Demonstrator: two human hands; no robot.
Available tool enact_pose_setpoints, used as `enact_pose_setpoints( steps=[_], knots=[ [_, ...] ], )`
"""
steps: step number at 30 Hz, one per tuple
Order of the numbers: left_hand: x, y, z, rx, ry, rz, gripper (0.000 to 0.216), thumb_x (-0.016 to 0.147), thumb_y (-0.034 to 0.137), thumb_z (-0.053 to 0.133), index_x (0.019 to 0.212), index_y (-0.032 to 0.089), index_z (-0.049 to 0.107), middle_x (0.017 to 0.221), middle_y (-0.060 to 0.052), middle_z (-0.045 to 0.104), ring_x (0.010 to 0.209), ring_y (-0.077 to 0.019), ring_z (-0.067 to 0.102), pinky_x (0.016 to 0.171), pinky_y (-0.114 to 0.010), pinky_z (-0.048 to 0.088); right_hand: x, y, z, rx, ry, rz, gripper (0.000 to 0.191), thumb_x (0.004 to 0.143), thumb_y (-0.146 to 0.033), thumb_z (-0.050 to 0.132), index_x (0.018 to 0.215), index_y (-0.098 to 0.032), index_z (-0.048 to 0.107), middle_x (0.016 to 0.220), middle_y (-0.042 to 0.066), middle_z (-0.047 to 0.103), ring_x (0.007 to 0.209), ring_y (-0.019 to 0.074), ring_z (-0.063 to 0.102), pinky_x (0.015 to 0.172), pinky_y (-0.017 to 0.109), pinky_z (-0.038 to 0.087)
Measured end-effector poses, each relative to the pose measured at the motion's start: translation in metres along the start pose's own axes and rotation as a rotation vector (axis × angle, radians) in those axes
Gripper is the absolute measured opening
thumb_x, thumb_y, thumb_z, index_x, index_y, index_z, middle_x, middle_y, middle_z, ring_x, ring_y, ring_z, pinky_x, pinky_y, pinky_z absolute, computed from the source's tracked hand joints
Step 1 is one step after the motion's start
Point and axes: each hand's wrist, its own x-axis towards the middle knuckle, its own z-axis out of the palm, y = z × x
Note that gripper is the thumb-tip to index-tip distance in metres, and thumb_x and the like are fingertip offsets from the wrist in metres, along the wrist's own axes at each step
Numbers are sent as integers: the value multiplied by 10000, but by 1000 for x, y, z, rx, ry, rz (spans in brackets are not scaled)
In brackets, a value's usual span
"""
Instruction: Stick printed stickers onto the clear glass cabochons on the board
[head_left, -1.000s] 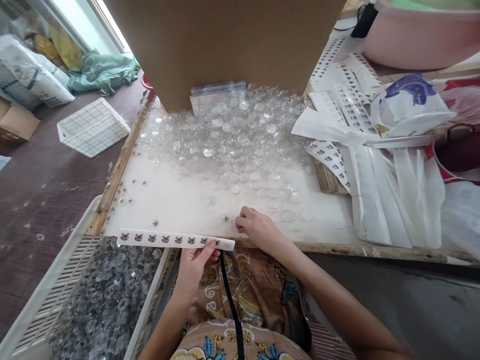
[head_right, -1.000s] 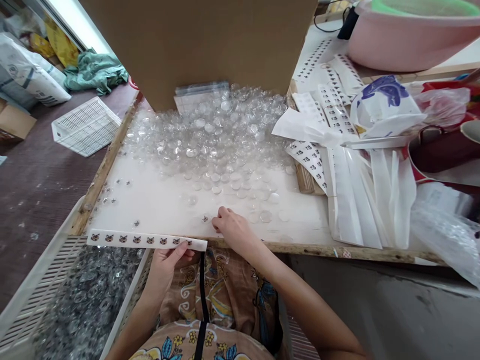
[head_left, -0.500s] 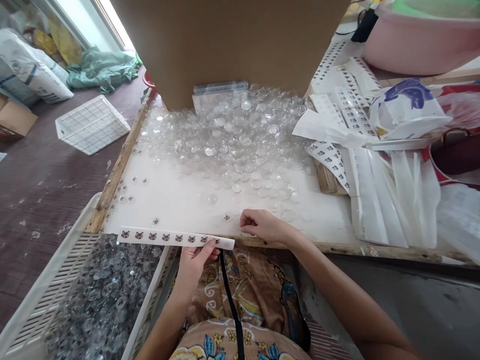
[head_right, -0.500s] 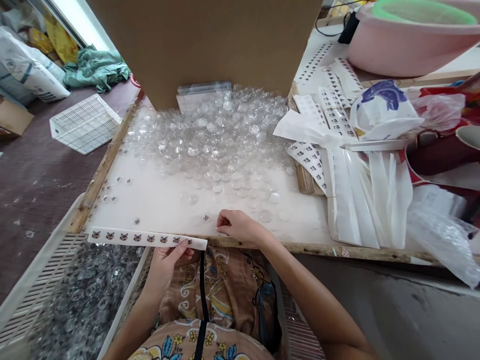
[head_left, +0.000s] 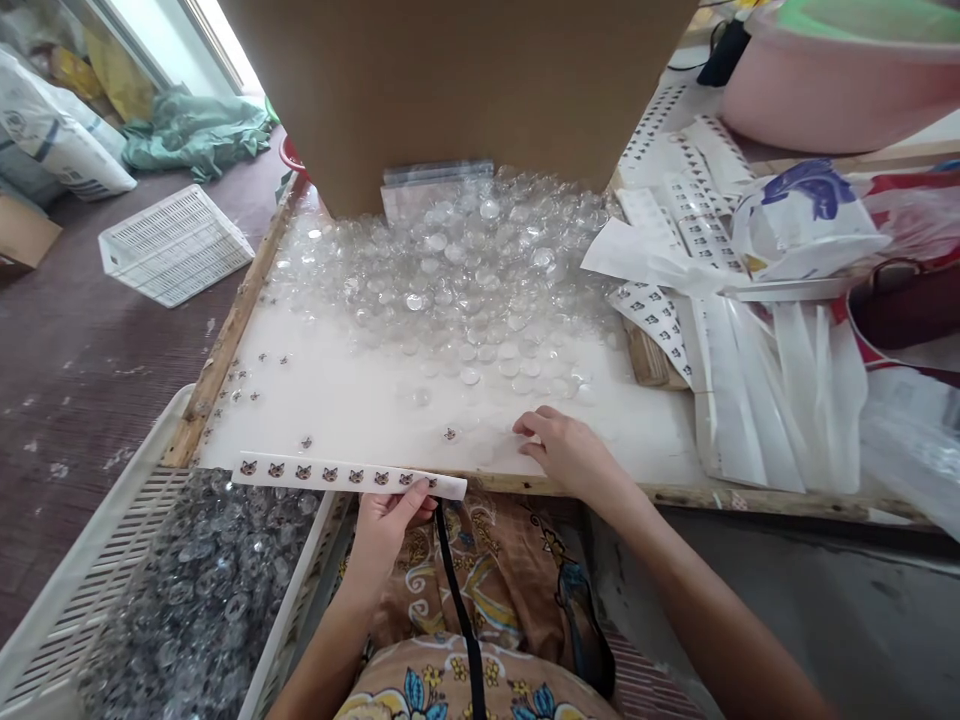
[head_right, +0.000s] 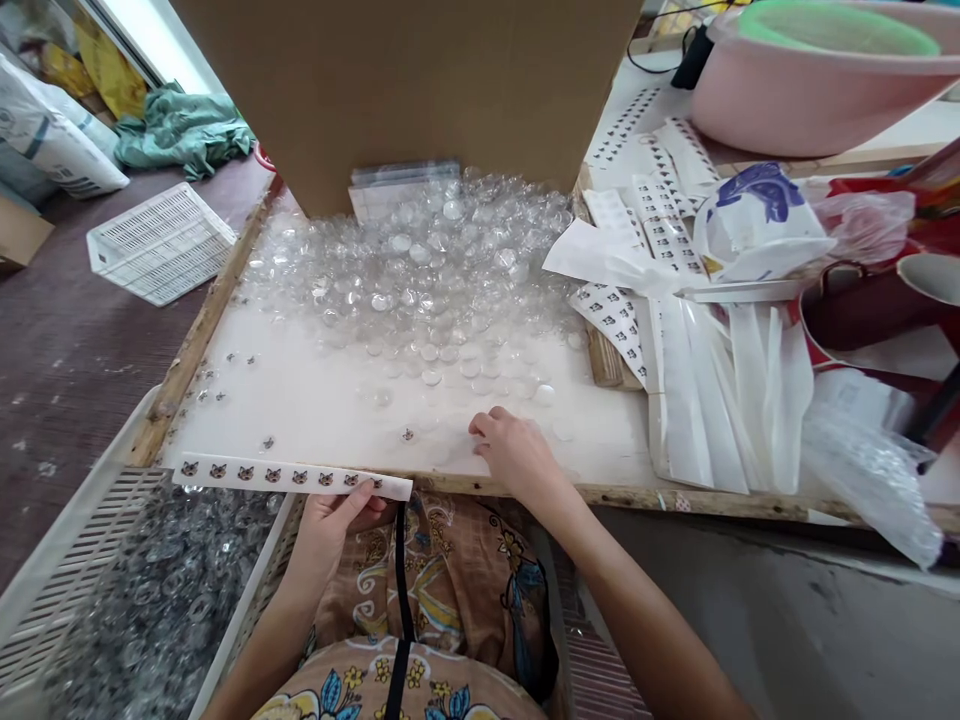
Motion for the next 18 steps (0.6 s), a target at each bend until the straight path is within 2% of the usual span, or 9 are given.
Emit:
enact_pose_setpoints(
  steps=[3, 8, 13, 18],
  knots=[
    [1, 0, 2, 0, -3, 8, 319, 726, 450, 776, 814, 145, 737, 691, -40, 708, 659, -172, 658, 609, -244, 563, -4, -3, 7, -22, -39, -9, 154, 856, -106, 592, 976, -176, 659, 1047, 74, 644, 854, 193, 636, 692, 259, 401],
    [1, 2, 2, 24, 12, 2, 329, 729, 455, 769, 810, 138, 736, 688, -51, 711, 664, -183, 662, 620, -261, 569, -1, -6, 6, 78, 62, -49, 132, 887, -134, 573, 976, -183, 656, 1032, 65, 639, 799, 172, 633, 706, 271, 422],
    [-1, 3, -1, 34, 23, 47, 315, 744, 440, 757, 808, 133, 738, 697, -59, 712, 655, -193, 665, 602, -274, 570, 2, -6, 7, 22, 117, -94, 165, 864, -136, 595, 1013, -188, 642, 1076, 89, 622, 884, 214, 628, 715, 300, 426],
    [-4, 1, -5, 22, 32, 9, 328, 724, 448, 773, 820, 137, 736, 710, -52, 712, 659, -187, 663, 615, -271, 573, -4, -3, 12, -100, 47, -57, 176, 829, -96, 623, 988, -170, 633, 1037, 105, 611, 906, 243, 612, 720, 306, 419]
  ],
)
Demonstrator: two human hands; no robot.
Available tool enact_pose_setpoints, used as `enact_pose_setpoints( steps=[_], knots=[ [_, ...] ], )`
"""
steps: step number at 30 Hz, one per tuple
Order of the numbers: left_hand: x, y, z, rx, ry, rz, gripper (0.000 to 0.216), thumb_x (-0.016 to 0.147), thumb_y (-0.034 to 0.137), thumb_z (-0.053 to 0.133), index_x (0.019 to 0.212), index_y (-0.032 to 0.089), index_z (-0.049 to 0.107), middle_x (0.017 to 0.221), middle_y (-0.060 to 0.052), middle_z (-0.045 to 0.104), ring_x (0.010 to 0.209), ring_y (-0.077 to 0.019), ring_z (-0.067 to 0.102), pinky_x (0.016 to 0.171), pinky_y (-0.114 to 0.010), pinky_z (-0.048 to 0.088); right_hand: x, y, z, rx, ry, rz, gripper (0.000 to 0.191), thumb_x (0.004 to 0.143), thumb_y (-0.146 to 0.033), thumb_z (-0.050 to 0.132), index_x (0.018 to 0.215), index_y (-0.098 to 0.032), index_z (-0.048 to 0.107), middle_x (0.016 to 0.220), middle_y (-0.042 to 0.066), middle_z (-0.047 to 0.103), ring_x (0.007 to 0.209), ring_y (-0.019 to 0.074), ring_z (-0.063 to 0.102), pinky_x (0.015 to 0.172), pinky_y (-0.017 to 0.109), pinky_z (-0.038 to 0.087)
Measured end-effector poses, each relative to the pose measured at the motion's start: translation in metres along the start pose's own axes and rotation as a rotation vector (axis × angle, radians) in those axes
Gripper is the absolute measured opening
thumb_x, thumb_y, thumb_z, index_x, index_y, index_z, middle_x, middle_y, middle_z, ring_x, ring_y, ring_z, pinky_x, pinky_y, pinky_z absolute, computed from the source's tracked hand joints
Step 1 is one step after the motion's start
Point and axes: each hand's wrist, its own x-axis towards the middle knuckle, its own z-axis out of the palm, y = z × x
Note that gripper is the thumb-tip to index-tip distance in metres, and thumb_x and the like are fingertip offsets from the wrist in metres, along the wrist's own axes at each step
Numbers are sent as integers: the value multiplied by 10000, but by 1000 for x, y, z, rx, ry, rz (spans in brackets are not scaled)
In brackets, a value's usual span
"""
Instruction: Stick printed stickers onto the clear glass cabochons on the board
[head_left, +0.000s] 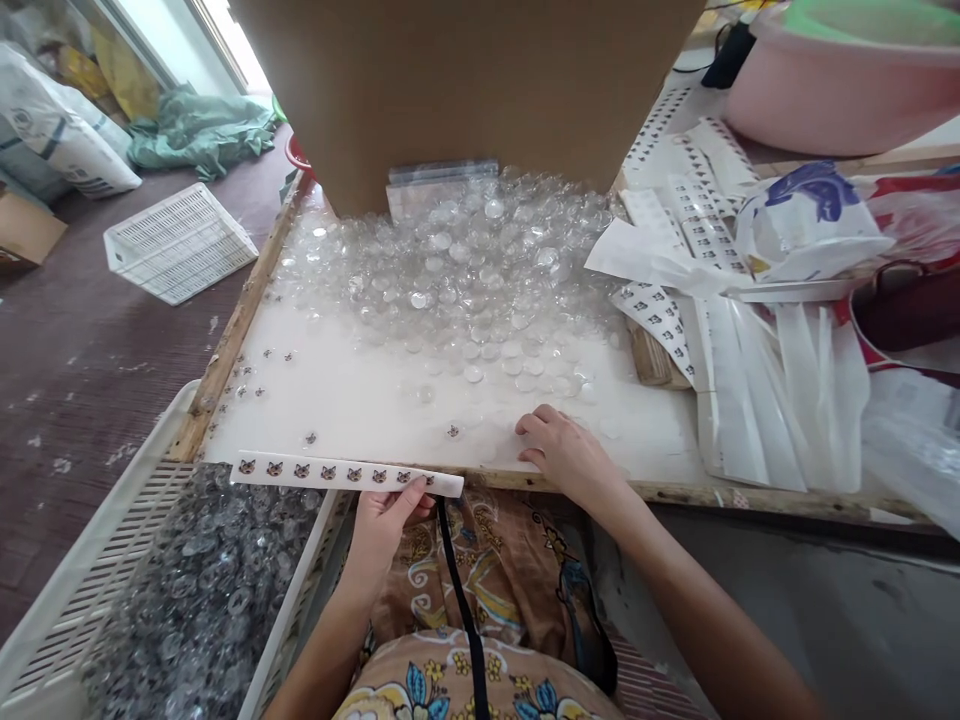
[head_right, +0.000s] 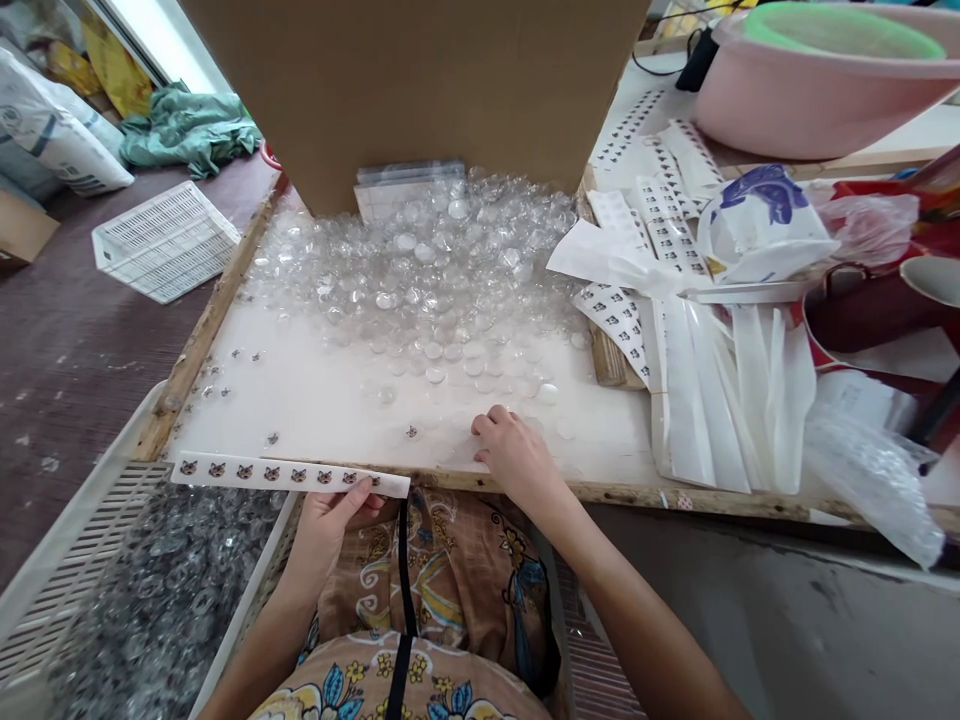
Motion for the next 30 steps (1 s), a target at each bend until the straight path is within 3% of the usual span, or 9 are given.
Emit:
enact_pose_setpoints(
  steps=[7, 11, 14, 19, 26, 30],
  knots=[
    [-5, 1, -3, -25, -29, -1, 329, 738, 458, 765, 807, 138, 733, 698, -52, 706, 686, -188, 667, 640, -266, 573, -2, -2, 2, -12, 10, 9, 236, 914, -38, 419, 1006, -154, 603, 976, 98, 612, 791, 193, 604, 676, 281, 386],
    [-5, 1, -8, -41, -4, 13, 320, 732, 451, 769, 787, 138, 730, 687, -51, 705, 668, -186, 659, 618, -262, 566, -5, -1, -2, 0, 36, 4, 145, 889, -103, 533, 1004, -170, 592, 1002, 97, 609, 843, 220, 608, 696, 294, 407],
    [-5, -3, -11, -50, 4, 20, 306, 736, 440, 767, 779, 140, 731, 683, -50, 704, 660, -189, 657, 614, -268, 564, -6, 1, -1, -50, 53, -10, 205, 830, -117, 623, 1024, -178, 595, 1045, 113, 602, 941, 266, 598, 743, 324, 430],
    [-2, -9, -13, -74, -17, 29, 285, 751, 425, 759, 800, 145, 743, 718, -54, 718, 672, -188, 667, 621, -264, 564, -4, 3, 4, -18, 19, 8, 140, 880, -91, 518, 964, -164, 603, 996, 104, 615, 900, 236, 603, 750, 315, 432],
    [4, -7, -13, -91, 6, 7, 310, 714, 444, 781, 796, 147, 746, 716, -55, 722, 660, -196, 667, 608, -270, 561, -2, 4, 1, 331, -30, -20, 86, 868, -166, 547, 931, -192, 599, 914, 47, 657, 823, 176, 635, 743, 282, 461],
    [5, -6, -14, -91, 2, -3, 314, 721, 454, 774, 797, 151, 745, 709, -55, 720, 661, -197, 662, 607, -267, 557, -1, 3, -7, 243, 89, 45, 83, 871, -204, 554, 927, -188, 613, 987, 73, 643, 825, 194, 644, 728, 311, 464]
  ],
)
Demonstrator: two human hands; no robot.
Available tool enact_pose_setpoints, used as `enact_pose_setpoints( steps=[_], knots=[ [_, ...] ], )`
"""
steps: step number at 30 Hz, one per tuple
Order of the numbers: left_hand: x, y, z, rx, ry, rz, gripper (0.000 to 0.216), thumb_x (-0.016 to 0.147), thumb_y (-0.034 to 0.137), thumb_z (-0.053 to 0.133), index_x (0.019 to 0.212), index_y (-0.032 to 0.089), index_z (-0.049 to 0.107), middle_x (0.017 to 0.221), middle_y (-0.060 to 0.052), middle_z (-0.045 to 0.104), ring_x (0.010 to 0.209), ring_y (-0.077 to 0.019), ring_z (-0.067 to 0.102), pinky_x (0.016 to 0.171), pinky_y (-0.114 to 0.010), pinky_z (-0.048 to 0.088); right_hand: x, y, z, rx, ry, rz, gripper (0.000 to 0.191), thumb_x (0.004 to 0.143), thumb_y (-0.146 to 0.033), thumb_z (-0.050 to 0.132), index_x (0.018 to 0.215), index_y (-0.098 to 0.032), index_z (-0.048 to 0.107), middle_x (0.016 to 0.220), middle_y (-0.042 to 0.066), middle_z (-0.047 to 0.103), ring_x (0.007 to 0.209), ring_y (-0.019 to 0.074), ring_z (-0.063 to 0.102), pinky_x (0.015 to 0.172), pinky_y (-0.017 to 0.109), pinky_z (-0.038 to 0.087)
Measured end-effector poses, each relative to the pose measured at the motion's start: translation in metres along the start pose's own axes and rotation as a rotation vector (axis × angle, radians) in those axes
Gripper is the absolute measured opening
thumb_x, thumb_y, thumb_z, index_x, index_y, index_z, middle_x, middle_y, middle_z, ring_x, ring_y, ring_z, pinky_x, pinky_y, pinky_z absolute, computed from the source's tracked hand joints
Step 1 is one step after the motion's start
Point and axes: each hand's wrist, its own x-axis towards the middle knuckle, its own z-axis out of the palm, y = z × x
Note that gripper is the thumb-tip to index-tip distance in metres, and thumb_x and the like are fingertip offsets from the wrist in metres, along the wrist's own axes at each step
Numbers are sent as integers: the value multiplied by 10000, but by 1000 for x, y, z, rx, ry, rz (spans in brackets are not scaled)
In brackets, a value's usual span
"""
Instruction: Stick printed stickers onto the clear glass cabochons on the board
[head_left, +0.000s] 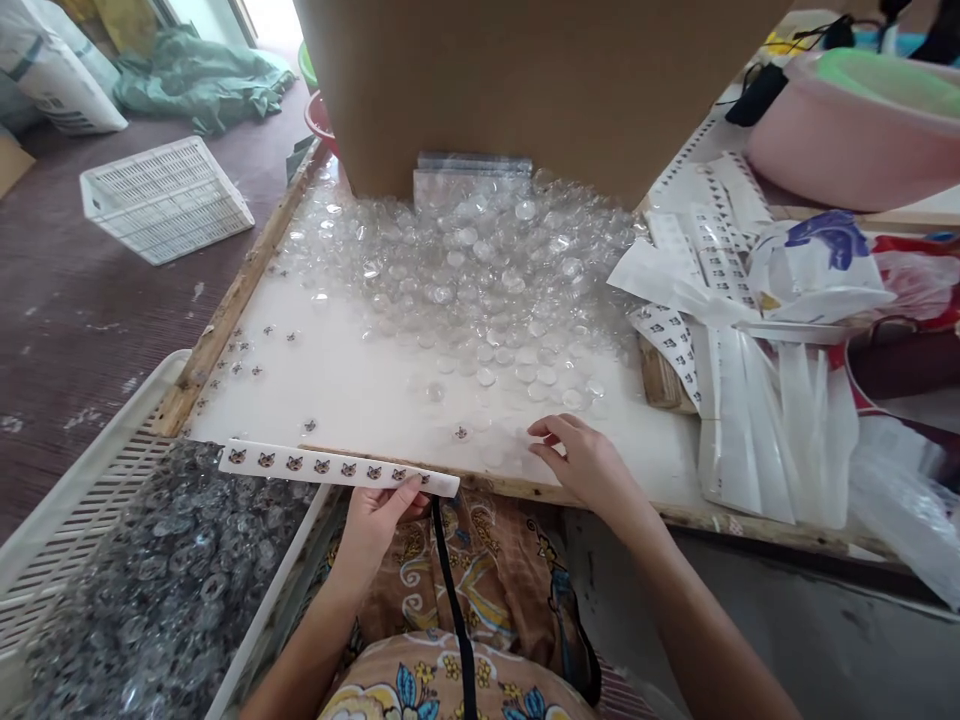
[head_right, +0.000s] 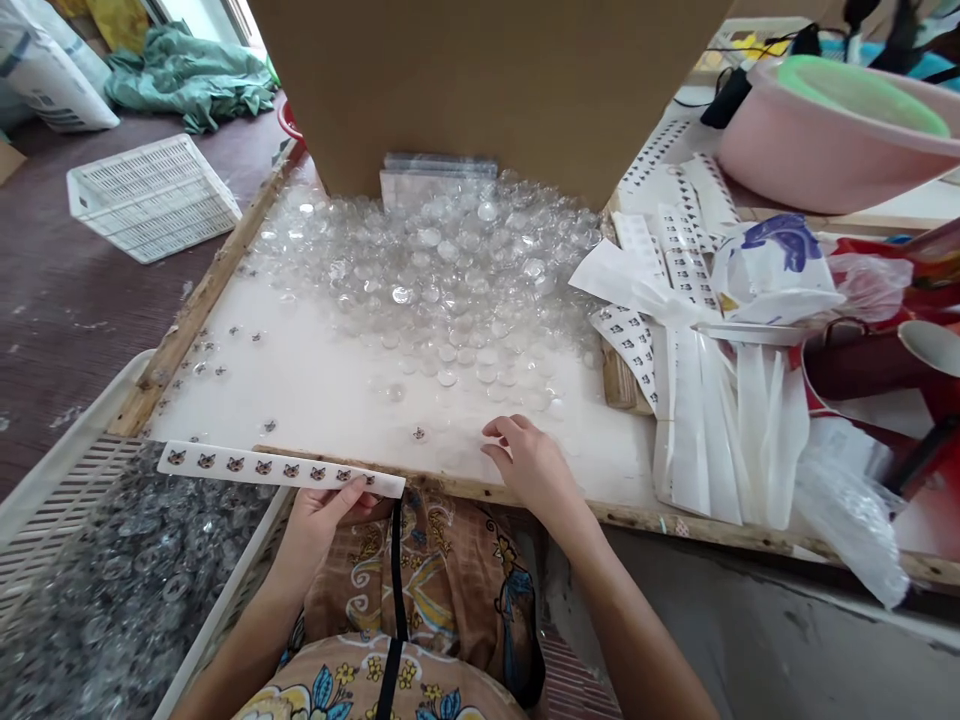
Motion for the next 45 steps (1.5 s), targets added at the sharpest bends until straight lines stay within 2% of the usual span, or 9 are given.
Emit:
enact_pose_setpoints(
  steps=[3, 7, 13, 16, 20, 27, 32, 38, 45],
  knots=[
    [2, -1, 0, 8, -17, -13, 304, 738, 449, 762, 806, 153, 740, 701, -54, 716, 672, -200, 663, 625, -272, 560, 8, -17, 0, 10, 89, -63, 79, 897, -222, 540, 927, -192, 607, 981, 79, 633, 834, 200, 639, 700, 303, 468],
    [4, -1, -1, -12, -10, -50, 319, 722, 458, 771, 799, 151, 732, 670, -49, 704, 647, -203, 657, 631, -293, 568, 33, -54, 20, 52, -14, -252, 128, 902, -166, 540, 1008, -204, 601, 1032, 79, 615, 857, 189, 633, 728, 291, 483],
    [3, 1, -11, -58, 27, -18, 291, 721, 436, 776, 802, 158, 739, 706, -50, 719, 634, -192, 651, 600, -272, 555, 66, -84, 60, -209, -110, -353, 314, 863, -78, 580, 1154, -194, 580, 1107, 112, 567, 1003, 239, 586, 794, 324, 479],
    [3, -1, -18, -80, 34, -16, 276, 733, 424, 770, 813, 160, 745, 729, -52, 726, 650, -198, 660, 608, -274, 555, 70, -85, 63, -178, -170, -372, 294, 871, -62, 562, 1135, -189, 585, 1103, 99, 579, 966, 212, 603, 801, 310, 477],
    [5, -4, -24, -110, 33, -25, 271, 734, 423, 767, 807, 162, 748, 726, -55, 727, 653, -207, 665, 605, -280, 551, 69, -85, 55, -88, -150, -358, 268, 874, -64, 566, 1109, -192, 581, 1096, 83, 605, 935, 190, 618, 803, 302, 478],
    [8, -3, -30, -129, 27, -37, 279, 719, 422, 774, 815, 162, 742, 753, -58, 731, 645, -201, 659, 609, -282, 550, 51, -88, 57, -311, -229, -366, 196, 838, -114, 655, 1008, -193, 597, 1058, 86, 619, 997, 244, 582, 826, 345, 477],
    [6, -4, -30, -157, 13, -39, 308, 714, 437, 776, 833, 156, 738, 765, -55, 726, 649, -197, 649, 608, -285, 549, 49, -87, 64, -247, -198, -421, 168, 839, -130, 665, 976, -198, 594, 1016, 75, 626, 960, 243, 585, 803, 350, 490],
    [3, -4, -30, -148, -14, -41, 324, 717, 451, 777, 817, 146, 731, 761, -51, 718, 670, -186, 641, 614, -265, 538, 79, -81, 60, -195, 11, -467, 277, 865, -104, 591, 1122, -207, 579, 1115, 109, 615, 1026, 282, 565, 801, 395, 494],
    [4, -7, -32, -160, -17, -25, 326, 714, 453, 782, 807, 145, 732, 745, -47, 716, 653, -171, 636, 601, -248, 527, 100, -73, 62, -297, -11, -464, 296, 853, -78, 576, 1130, -182, 582, 1075, 115, 637, 1009, 296, 560, 817, 407, 493]
  ],
)
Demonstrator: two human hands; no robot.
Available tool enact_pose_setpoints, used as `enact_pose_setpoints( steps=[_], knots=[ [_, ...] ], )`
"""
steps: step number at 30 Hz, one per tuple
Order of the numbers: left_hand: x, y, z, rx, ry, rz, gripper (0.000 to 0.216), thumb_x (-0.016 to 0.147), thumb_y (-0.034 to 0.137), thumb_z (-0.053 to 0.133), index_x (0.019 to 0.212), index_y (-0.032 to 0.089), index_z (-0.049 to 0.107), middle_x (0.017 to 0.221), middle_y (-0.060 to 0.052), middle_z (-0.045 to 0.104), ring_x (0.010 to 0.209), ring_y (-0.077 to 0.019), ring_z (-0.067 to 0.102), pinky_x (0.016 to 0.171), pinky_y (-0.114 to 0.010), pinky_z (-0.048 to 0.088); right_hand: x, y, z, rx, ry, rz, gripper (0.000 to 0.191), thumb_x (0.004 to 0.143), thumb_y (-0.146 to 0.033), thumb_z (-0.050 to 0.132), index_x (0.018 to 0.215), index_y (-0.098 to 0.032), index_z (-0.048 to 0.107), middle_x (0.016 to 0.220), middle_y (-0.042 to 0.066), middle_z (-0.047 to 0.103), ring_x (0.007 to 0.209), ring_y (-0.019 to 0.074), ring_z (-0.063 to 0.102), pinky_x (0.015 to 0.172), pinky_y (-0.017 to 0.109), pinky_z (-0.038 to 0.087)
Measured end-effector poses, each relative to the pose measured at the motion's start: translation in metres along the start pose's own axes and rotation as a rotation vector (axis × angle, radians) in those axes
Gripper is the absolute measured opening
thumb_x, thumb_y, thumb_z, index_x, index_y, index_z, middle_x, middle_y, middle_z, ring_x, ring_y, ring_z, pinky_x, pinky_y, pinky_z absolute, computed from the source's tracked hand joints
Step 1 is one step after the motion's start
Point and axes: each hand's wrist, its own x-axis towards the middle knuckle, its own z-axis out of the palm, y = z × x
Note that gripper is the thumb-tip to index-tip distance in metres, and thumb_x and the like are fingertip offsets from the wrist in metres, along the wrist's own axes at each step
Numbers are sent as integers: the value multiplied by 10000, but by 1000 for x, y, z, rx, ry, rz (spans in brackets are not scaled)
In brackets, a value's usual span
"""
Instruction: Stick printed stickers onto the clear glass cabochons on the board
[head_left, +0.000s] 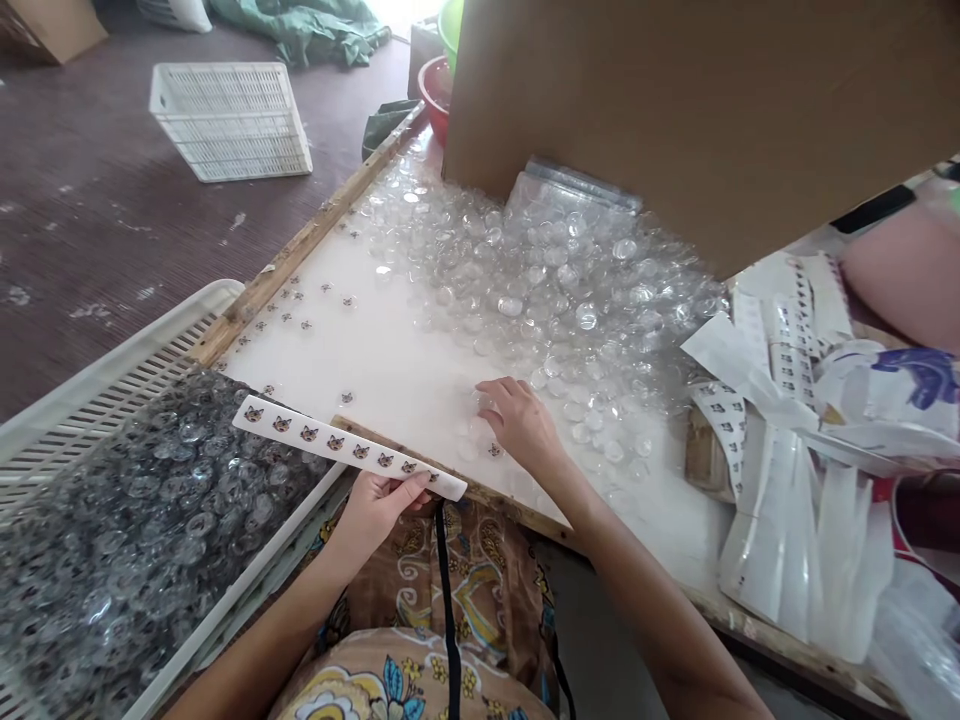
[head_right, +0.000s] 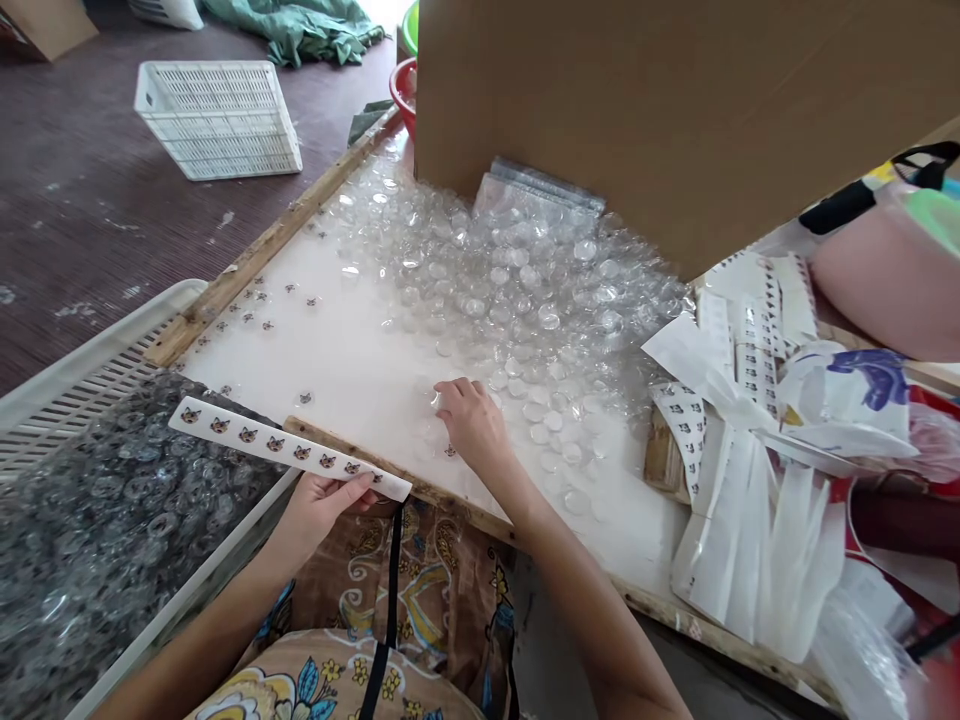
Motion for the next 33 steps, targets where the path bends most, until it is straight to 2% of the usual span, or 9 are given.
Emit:
enact_pose_setpoints(
  steps=[7, 12, 18, 22, 27, 30, 33],
  knots=[
    [3, -1, 1, -11, -2, -12, 331, 714, 456, 780, 827, 150, 723, 781, -44, 719, 665, -169, 634, 615, -257, 536, -9, 3, -6, -43, 5, 40, 319, 860, -111, 549, 1176, -154, 543, 1098, 141, 611, 1020, 305, 586, 808, 396, 499],
    [5, 1, 2, -8, -2, -22, 338, 695, 467, 789, 793, 149, 726, 742, -41, 710, 657, -168, 627, 607, -253, 528, -14, 6, -9, 19, 27, 98, 321, 880, -161, 519, 1201, -177, 521, 1138, 131, 619, 938, 272, 635, 744, 375, 510],
    [3, 1, 1, -9, -5, -25, 329, 708, 463, 783, 810, 154, 736, 776, -47, 720, 683, -176, 636, 629, -261, 537, -21, 15, -19, 46, 34, 134, 279, 869, -177, 515, 1143, -197, 566, 1083, 126, 644, 995, 307, 605, 795, 436, 505],
    [2, 0, 2, -14, -14, -24, 315, 717, 453, 781, 813, 156, 738, 774, -46, 720, 683, -176, 636, 633, -261, 541, -27, 15, -21, 252, 96, 164, 266, 862, -230, 548, 1125, -212, 587, 1050, 105, 622, 879, 244, 630, 748, 406, 537],
    [2, 2, 3, -2, -6, -20, 319, 713, 451, 785, 830, 157, 739, 804, -51, 728, 686, -176, 639, 638, -262, 543, -34, 9, -4, 532, 106, 99, 147, 844, -230, 566, 986, -212, 600, 1007, 75, 612, 849, 182, 638, 773, 350, 560],
    [1, 1, 3, -3, 8, -29, 339, 693, 467, 793, 811, 154, 738, 779, -52, 724, 678, -180, 640, 630, -266, 544, -39, 11, 1, 507, 88, 83, 90, 836, -201, 551, 917, -209, 590, 1011, 74, 635, 833, 183, 627, 728, 340, 549],
    [1, 1, 3, 0, 11, -34, 359, 677, 484, 797, 795, 150, 738, 760, -53, 721, 671, -186, 641, 624, -274, 547, -42, 17, -5, 388, 107, 88, 69, 835, -182, 545, 881, -211, 588, 996, 74, 648, 812, 196, 611, 688, 338, 519]
  ],
)
